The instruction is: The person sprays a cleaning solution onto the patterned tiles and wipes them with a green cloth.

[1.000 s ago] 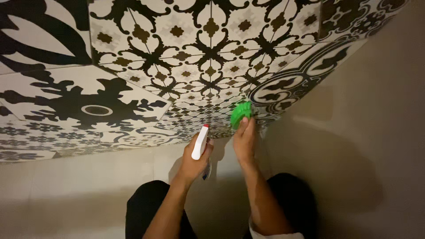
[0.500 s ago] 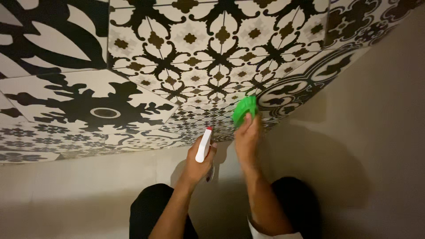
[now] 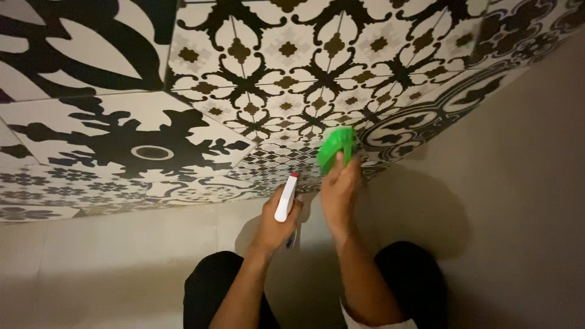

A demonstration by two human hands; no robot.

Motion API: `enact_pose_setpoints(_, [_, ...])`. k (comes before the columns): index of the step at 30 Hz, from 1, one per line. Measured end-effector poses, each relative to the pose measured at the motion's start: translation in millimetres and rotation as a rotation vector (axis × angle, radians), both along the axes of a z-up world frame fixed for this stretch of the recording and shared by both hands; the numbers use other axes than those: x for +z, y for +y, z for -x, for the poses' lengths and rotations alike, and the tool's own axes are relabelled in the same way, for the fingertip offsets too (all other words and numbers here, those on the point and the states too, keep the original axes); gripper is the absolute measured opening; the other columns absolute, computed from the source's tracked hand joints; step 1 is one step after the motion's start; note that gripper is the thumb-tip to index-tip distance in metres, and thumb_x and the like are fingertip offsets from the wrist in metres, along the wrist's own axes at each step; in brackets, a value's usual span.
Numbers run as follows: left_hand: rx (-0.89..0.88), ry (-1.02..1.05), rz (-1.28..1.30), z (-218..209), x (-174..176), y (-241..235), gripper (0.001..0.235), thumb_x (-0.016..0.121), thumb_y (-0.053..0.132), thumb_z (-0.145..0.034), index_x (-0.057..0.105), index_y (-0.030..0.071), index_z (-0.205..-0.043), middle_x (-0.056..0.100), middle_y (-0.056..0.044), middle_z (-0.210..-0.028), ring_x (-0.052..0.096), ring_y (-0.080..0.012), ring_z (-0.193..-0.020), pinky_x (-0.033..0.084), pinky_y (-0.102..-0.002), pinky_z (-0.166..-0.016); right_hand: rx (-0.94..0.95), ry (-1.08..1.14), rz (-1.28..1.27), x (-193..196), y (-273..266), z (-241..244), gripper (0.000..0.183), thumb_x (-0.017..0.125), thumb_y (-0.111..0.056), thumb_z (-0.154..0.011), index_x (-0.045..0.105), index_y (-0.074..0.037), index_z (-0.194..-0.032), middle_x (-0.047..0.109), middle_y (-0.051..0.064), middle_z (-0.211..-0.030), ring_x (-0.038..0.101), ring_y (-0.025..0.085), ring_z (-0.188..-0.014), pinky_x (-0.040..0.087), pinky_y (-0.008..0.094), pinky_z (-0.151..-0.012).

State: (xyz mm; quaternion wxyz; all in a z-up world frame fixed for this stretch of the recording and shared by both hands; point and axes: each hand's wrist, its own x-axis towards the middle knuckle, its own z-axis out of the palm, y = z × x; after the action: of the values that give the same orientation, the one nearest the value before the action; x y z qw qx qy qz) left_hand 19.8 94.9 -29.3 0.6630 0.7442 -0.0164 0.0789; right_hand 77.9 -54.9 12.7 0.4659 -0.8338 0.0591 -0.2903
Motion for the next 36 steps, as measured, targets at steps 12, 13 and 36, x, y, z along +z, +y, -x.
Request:
enact_pose_setpoints(12, [0.053, -0.069, -0.014, 3.9, -4.8, 24.4, 0.037, 0.068, -0.002, -0.094, 0.061, -0.013, -0.128, 0.068, -0.039, -0.109, 0.067, -0.0491, -0.109, 0.050, -0.059, -0.093, 0.137, 0.100, -0.028, 18.9, 57.5, 24.1, 0.028, 0.038, -0.023, -0.115, 0.057, -0.003, -0.108, 0.065, 0.012, -0.076, 0.062, 0.023, -0.061, 0.051, 0.035, -0.061])
enact_pose_setpoints(13, [0.057, -0.065, -0.014, 7.0, 1.2, 25.7, 0.037, 0.068, -0.002, -0.094, 0.061, -0.013, -0.128, 0.068, -0.039, -0.109, 0.067, -0.0491, -0.109, 0.050, -0.059, -0.093, 0.141, 0.104, -0.028, 3.1, 57.5, 20.2, 0.028, 0.038, -0.023, -0.115, 0.057, -0.003, -0.108, 0.065, 0.012, -0.076, 0.062, 0.023, -0.061, 0.051, 0.035, -0.061])
enact_pose_setpoints(36, [0.175, 0.355, -0.071, 11.1, -11.9, 106.6, 0.044, 0.066, 0.015, -0.095, 0.060, 0.000, -0.135, 0.071, -0.032, -0.111, 0.068, -0.0435, -0.106, 0.052, -0.054, -0.090, 0.294, 0.387, -0.063, -101.2, 129.3, 32.1, 0.014, 0.043, -0.009, -0.111, 0.053, 0.000, -0.113, 0.070, 0.026, -0.102, 0.069, 0.045, -0.097, 0.050, 0.053, -0.086])
